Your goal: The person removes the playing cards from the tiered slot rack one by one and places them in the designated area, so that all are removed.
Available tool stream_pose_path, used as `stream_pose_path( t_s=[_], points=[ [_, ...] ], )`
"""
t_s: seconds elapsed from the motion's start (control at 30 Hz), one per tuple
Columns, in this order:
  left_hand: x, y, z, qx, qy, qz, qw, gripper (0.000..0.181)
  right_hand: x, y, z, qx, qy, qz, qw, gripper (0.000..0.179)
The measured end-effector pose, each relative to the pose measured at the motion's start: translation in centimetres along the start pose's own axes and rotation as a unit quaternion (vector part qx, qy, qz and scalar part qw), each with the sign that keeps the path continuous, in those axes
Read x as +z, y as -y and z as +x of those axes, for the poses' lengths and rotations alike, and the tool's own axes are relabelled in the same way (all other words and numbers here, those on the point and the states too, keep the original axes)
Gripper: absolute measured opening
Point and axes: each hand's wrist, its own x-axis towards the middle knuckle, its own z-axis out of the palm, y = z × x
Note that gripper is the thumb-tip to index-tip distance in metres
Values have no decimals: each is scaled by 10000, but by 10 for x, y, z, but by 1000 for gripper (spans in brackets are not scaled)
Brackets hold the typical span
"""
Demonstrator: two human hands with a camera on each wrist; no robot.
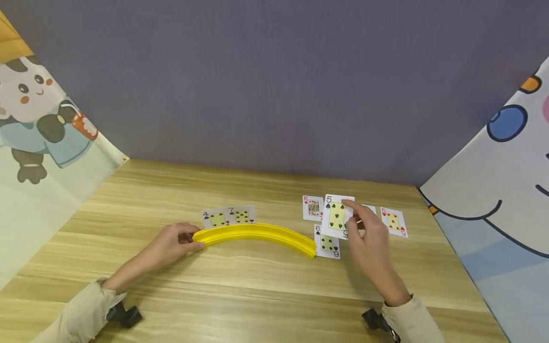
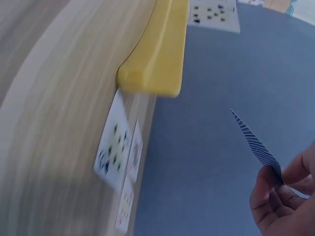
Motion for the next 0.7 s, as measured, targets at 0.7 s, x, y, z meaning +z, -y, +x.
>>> stream_pose_path(
  t_s=[0.7],
  points=[
    [1,1,1,-29,1,-1,10000,24,-45,-63,-1,1040,2085,-798,9692,40]
  ],
)
